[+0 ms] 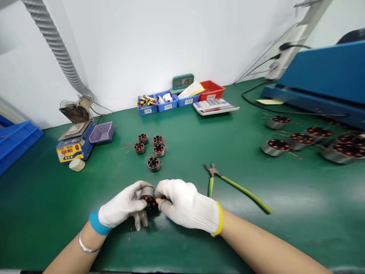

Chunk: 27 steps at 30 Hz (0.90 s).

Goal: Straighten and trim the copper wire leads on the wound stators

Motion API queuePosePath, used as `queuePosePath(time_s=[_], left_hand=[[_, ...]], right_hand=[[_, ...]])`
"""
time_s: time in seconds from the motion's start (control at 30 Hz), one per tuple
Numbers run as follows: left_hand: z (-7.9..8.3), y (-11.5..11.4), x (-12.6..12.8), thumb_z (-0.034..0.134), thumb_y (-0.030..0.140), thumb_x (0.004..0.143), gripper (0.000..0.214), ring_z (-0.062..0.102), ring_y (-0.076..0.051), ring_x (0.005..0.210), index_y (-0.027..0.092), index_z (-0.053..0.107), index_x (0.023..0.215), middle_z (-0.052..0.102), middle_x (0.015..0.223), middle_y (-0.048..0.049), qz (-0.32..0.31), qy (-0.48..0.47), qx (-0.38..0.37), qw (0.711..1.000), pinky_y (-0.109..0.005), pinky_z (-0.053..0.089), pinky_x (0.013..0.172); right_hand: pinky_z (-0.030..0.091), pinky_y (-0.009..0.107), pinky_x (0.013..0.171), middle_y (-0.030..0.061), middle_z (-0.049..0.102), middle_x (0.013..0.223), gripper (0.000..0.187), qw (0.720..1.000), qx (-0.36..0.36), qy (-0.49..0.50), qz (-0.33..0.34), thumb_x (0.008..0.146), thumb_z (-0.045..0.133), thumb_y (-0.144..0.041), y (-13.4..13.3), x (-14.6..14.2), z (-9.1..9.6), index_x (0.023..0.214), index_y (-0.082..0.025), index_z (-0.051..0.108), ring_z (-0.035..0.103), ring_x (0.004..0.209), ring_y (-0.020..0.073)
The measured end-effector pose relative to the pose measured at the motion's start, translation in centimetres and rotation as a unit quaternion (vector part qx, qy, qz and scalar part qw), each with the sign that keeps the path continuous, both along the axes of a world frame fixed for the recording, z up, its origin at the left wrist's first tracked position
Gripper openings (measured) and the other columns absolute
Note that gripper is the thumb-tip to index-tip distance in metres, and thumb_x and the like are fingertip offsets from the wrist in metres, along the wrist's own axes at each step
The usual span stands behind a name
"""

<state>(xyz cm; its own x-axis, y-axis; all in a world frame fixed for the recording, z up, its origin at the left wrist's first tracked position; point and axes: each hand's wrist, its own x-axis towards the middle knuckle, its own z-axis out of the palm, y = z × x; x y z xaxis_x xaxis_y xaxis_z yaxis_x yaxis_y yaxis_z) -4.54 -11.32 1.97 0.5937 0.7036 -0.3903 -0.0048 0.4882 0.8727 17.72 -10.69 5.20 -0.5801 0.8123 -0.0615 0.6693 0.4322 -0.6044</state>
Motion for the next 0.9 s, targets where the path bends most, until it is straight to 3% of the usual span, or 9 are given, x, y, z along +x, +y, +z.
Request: queuePosePath(time_s=[0.13,0.27,0.37,0.43,0.5,0.57,0.63,0.8,0.9], left_hand=[[0.7,-1.0,0.3,0.084,0.024,0.067,0.056,0.07,-0.021,0.083,0.024,0.057,0.116,0.064,0.107,-0.0086,0.061,0.013,0.206,0.977,-0.037,0.059,0.076],[2.3,-3.4,0.8,0.069,0.018,0.08,0.008,0.064,-0.031,0.107,0.025,0.066,0.079,0.068,0.11,-0.0107,0.042,0.177,0.482,0.857,-0.057,0.046,0.102],[2.6,-4.2,0.9,0.069,0.029,0.082,0.029,0.063,-0.034,0.109,0.023,0.053,0.059,0.069,0.116,-0.0099,0.038,0.238,0.555,0.796,-0.056,0.049,0.095],[2.1,-3.8,0.7,0.07,0.041,0.082,0.031,0.066,-0.033,0.104,0.024,0.052,0.063,0.069,0.118,-0.0097,0.171,0.216,0.492,0.826,-0.05,0.055,0.087],[1.2,-2.7,0.4,0.065,0.058,0.084,0.034,0.071,-0.03,0.089,0.025,0.058,0.082,0.071,0.106,-0.0105,0.214,0.175,0.321,0.906,-0.044,0.058,0.07],[0.4,-1.5,0.3,0.056,0.074,0.083,0.055,0.071,-0.027,0.068,0.022,0.06,0.101,0.072,0.087,-0.0102,0.077,0.113,0.104,0.985,-0.036,0.056,0.052],[-0.1,-0.8,0.4,0.058,0.08,0.076,0.068,0.065,-0.022,0.048,0.018,0.058,0.102,0.069,0.074,-0.0085,-0.045,0.046,-0.028,0.998,-0.028,0.048,0.039],[1.4,-1.4,1.2,0.092,0.046,0.059,0.067,0.072,-0.023,0.078,0.024,0.059,0.113,0.067,0.106,-0.0087,0.116,-0.043,0.074,0.99,-0.027,0.057,0.055],[2.1,-2.4,1.6,0.077,0.056,0.075,0.041,0.066,-0.032,0.106,0.018,0.061,0.072,0.062,0.131,-0.014,0.179,-0.009,0.206,0.962,-0.042,0.059,0.082]], right_hand=[[0.039,0.027,0.065,-0.0007,0.064,0.078,0.006,0.987,-0.142,0.054,-0.041,0.08,0.056,-0.022,0.8,0.4,0.2,0.081,-0.022,0.062,0.055,0.071,0.0163],[0.039,0.025,0.057,-0.0034,0.062,0.067,0.009,0.965,-0.236,0.114,-0.015,0.08,0.055,-0.025,1.5,0.6,-0.3,0.083,-0.02,0.062,0.052,0.06,0.0133],[0.039,0.024,0.057,-0.0034,0.062,0.067,0.01,0.964,-0.232,0.127,-0.019,0.081,0.056,-0.027,1.3,0.9,-0.1,0.084,-0.02,0.063,0.051,0.06,0.0131],[0.038,0.025,0.058,-0.0026,0.062,0.07,0.009,0.974,-0.189,0.116,-0.039,0.082,0.057,-0.027,0.9,1.0,0.3,0.084,-0.021,0.063,0.051,0.063,0.014],[0.038,0.027,0.061,-0.0012,0.064,0.076,0.009,0.987,-0.116,0.096,-0.054,0.082,0.055,-0.026,0.4,1.0,0.5,0.082,-0.022,0.063,0.053,0.067,0.0152],[0.039,0.028,0.064,0.0002,0.065,0.081,0.01,0.994,-0.045,0.08,-0.051,0.083,0.053,-0.024,0.0,0.9,0.6,0.082,-0.023,0.063,0.055,0.07,0.0162],[0.039,0.028,0.065,0.0009,0.066,0.083,0.011,0.997,-0.018,0.066,-0.041,0.084,0.051,-0.023,-0.1,0.8,0.5,0.083,-0.024,0.063,0.056,0.072,0.0168],[0.039,0.029,0.066,0.0008,0.066,0.081,0.01,0.994,-0.085,0.035,-0.063,0.085,0.052,-0.024,0.3,0.7,0.3,0.083,-0.023,0.061,0.056,0.073,0.0174],[0.038,0.027,0.061,-0.0021,0.063,0.071,0.007,0.975,-0.199,0.085,-0.046,0.083,0.054,-0.025,0.7,0.6,0.1,0.082,-0.023,0.06,0.053,0.066,0.0151]])
